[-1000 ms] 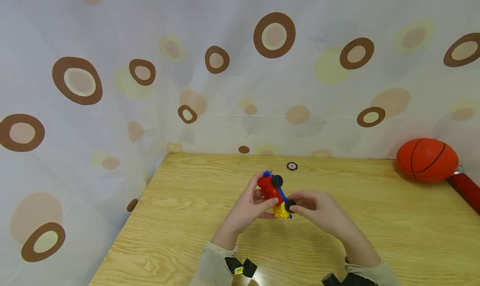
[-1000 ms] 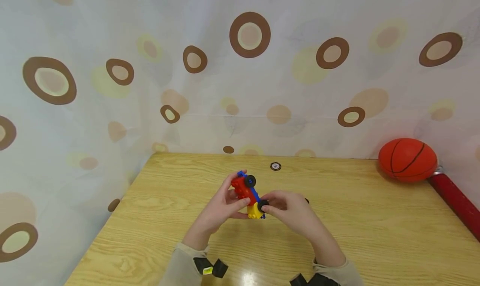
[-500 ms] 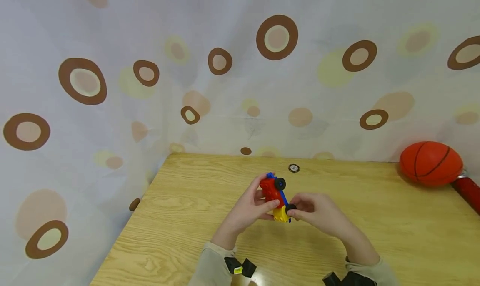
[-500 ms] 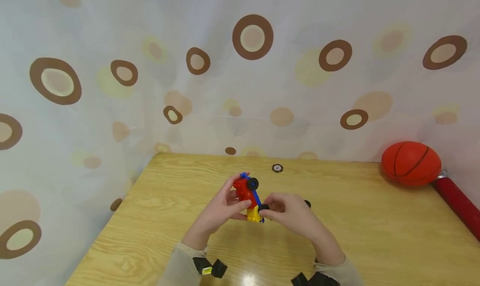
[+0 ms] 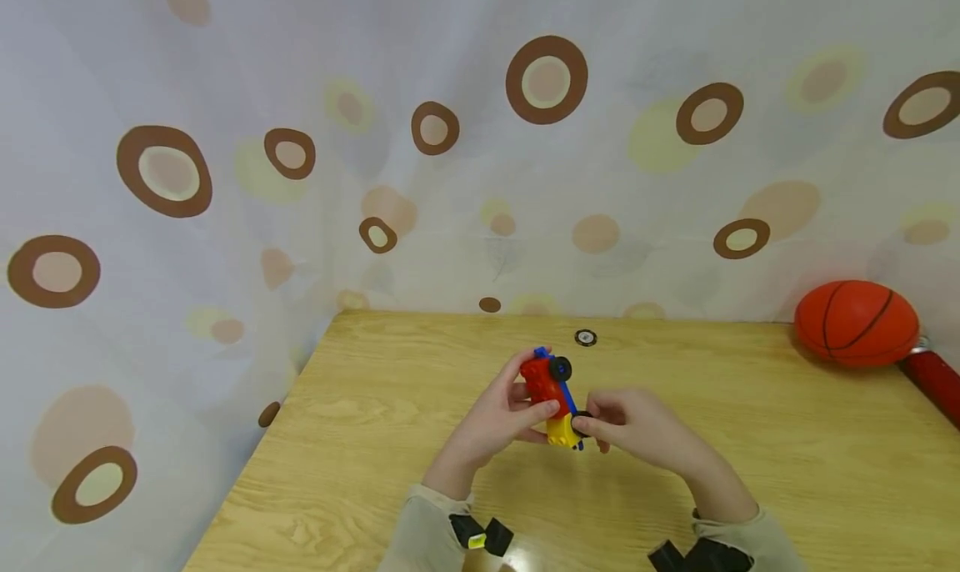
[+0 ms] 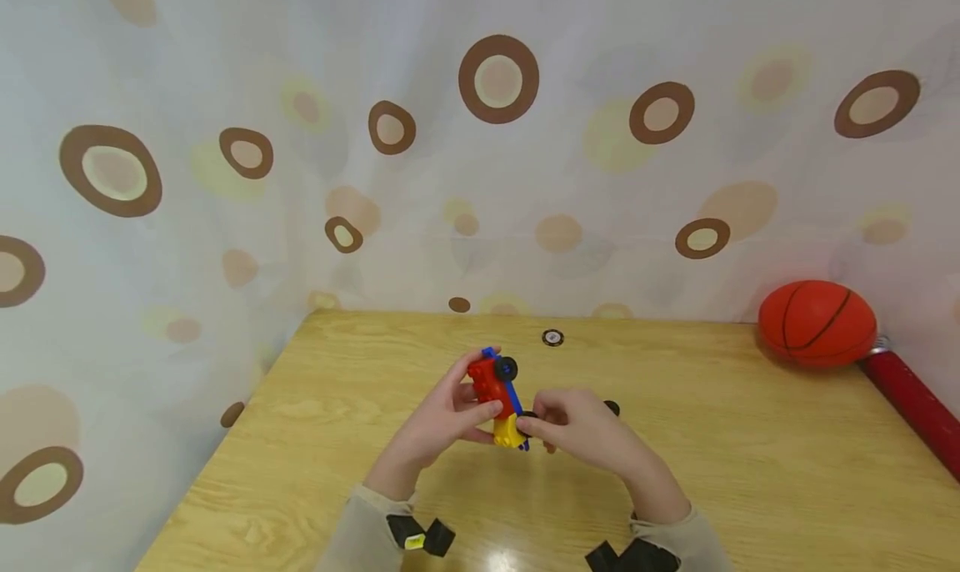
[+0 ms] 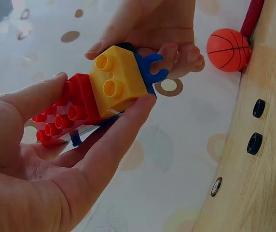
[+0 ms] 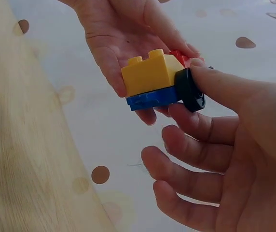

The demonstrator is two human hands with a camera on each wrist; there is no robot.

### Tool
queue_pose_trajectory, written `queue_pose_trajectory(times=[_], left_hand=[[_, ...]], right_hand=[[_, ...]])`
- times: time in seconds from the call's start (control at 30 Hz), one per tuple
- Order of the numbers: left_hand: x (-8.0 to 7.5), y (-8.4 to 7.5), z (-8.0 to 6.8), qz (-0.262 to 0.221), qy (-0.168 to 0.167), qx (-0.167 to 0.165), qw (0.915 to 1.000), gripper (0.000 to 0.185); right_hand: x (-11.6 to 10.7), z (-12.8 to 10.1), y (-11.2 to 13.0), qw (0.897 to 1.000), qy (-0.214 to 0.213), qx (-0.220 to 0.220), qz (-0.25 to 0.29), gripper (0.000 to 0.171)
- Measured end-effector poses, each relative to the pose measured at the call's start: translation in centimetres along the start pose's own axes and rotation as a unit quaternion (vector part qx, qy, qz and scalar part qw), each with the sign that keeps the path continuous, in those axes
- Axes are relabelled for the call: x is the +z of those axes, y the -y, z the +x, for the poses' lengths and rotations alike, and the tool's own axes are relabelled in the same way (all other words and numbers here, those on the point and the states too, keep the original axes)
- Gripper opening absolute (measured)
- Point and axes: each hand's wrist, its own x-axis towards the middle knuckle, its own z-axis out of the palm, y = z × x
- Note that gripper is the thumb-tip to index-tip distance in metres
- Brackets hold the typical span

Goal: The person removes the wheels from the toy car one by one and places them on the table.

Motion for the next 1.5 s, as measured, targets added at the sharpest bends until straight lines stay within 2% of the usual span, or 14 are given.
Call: queue_pose_trajectory(times=[0.17, 0.4, 0.6, 0.7, 0.93, 1.5], left_hand=[[0.0, 0.1, -0.1, -0.011, 0.008, -0.003, 0.9999, 0.064], [0.0, -0.1, 0.0, -0.016, 0.007, -0.002, 0.9999, 0.064], [0.1, -0.1, 0.0, -0.021, -0.003, 0.003, 0.9998, 0.062], [0.2, -0.1, 0.0, -0.027, -0.01, 0.003, 0.9996, 0.062], [0.4, 0.0, 0.0, -0.019, -0.021, 0.003, 0.9996, 0.063], [0.3, -0.1, -0.1, -0.027, -0.025, 0.007, 0.9993, 0.064]], right_hand=[[0.3, 0.1, -0.2, 0.999, 0.034, 0.006, 0.032, 0.033], [0.4, 0.2, -0.5, 0.995, 0.045, 0.009, 0.094, 0.035], [0.7, 0.4, -0.6, 0.982, 0.045, 0.032, 0.182, 0.04], [0.9, 0.5, -0.7, 0.977, 0.041, 0.036, 0.208, 0.043], [1.1, 0.5, -0.8, 0.971, 0.034, 0.044, 0.233, 0.045], [1.4, 0.4, -0.4, 0.971, 0.015, 0.027, 0.236, 0.043]])
